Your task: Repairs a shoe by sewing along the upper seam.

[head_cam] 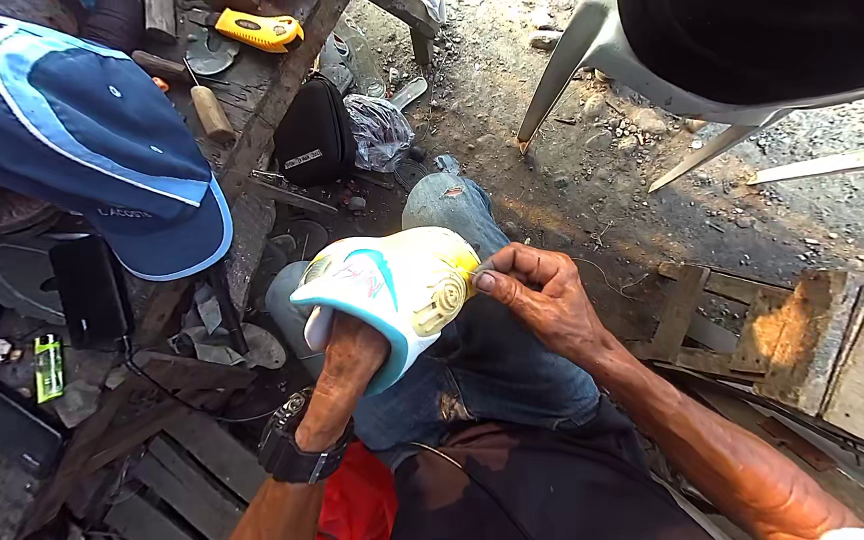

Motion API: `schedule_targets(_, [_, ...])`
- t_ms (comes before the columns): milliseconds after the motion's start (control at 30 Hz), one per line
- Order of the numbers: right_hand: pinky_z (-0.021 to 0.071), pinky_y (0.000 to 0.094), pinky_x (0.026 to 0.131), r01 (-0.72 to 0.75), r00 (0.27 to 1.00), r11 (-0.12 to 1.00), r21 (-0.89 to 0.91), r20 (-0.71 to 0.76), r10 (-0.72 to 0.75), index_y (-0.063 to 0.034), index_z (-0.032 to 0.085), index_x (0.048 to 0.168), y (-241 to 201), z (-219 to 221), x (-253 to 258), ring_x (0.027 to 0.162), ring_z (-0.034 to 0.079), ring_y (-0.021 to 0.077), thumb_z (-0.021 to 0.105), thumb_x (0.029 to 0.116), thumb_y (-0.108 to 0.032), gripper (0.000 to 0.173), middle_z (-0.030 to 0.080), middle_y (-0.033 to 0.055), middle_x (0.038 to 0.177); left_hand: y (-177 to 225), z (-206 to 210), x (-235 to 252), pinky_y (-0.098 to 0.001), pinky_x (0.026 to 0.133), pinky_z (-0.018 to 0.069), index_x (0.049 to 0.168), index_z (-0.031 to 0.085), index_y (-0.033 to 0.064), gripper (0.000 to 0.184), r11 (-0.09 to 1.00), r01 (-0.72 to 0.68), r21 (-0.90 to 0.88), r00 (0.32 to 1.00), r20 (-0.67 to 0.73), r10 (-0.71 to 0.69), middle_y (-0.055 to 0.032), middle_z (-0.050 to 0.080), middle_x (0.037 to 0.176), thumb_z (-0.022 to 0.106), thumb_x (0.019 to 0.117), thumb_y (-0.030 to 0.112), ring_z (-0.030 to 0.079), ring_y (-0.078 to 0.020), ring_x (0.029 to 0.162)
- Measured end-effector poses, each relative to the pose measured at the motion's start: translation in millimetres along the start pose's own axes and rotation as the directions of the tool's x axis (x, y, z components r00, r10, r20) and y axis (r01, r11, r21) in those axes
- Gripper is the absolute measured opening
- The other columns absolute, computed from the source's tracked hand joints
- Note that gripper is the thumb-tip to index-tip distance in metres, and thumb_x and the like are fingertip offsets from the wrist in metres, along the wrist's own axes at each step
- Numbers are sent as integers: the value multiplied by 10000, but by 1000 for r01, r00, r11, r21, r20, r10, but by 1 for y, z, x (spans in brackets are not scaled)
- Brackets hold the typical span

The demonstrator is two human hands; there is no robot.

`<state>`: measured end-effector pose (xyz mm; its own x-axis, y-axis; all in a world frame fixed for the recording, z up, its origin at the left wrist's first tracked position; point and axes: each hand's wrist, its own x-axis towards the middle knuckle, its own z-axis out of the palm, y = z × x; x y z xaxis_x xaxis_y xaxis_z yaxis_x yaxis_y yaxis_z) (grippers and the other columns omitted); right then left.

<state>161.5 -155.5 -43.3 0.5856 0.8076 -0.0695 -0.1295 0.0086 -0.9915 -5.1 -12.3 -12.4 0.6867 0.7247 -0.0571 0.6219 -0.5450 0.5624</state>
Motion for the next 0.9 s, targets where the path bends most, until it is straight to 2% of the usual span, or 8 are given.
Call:
schedule_targets(67, [389,113,498,-16,999,1000,-19,41,16,-82,710,937,-6,-3,7,530,466,-69,664,984,-158,101,591,-125,661,-4,-9,11,-179,928,487,1135,642,-55,254,902,129,-411,992,44,-121,-63,694,1055,609,913,63,634,-13,1037])
schedule_targets(100, [382,118,484,-31,998,999,-19,61,32,-82,712,935,-8,-5,12,514,455,-61,664,984,-156,101,574,-122,642,-9,-18,18,-178,839,565,1056,673,104,203,750,192,-633,980,157,-119,50,731,973,636,869,34,677,21,932])
schedule_targets(233, [374,131,466,-33,986,997,-74,161,45,-85,698,927,-13,-12,33,494,448,-30,684,975,-173,102,554,-90,622,-31,-40,32,-312,954,564,1178,719,187,296,327,310,-893,853,413,319,16,737,1136,737,884,219,686,-86,1063])
schedule_targets(400, [522,239,592,65,965,896,-439,258,57,-130,633,1121,-23,-54,43,672,602,56,676,958,-211,188,638,-34,829,-4,-26,29,-330,909,607,1164,666,93,504,384,313,-869,933,357,50,-44,751,1045,894,733,221,723,-139,993])
schedule_targets(500, [578,243,739,132,958,793,-594,283,53,-163,563,1394,-28,-81,42,846,660,46,578,992,-200,404,685,-30,1101,-4,-22,31,-332,898,609,1152,665,76,480,338,323,-884,936,351,23,-55,753,1034,882,732,164,727,-143,982])
schedule_targets(567, [561,209,765,214,939,797,-564,345,-7,-133,550,1468,-32,-82,38,852,648,27,609,1013,-249,474,703,-31,1072,-4,-20,30,-334,906,609,1160,652,70,481,315,321,-893,938,346,26,-54,754,1044,874,738,135,728,-145,988])
schedule_targets(700, [538,144,748,350,861,866,-357,486,-148,-72,685,1304,-25,-64,35,837,639,-8,630,1032,-262,336,726,-2,1011,-3,-16,29,-340,910,609,1187,629,59,500,304,299,-904,947,320,20,-63,752,1056,862,748,113,729,-152,997])
schedule_targets(900, [501,212,652,481,856,725,-493,444,-265,-166,776,1172,-21,-55,41,768,630,22,561,1053,-260,263,706,-40,892,-1,-14,25,-340,906,611,1198,597,43,546,304,278,-911,957,289,-11,-66,750,1052,870,728,98,731,-153,992])
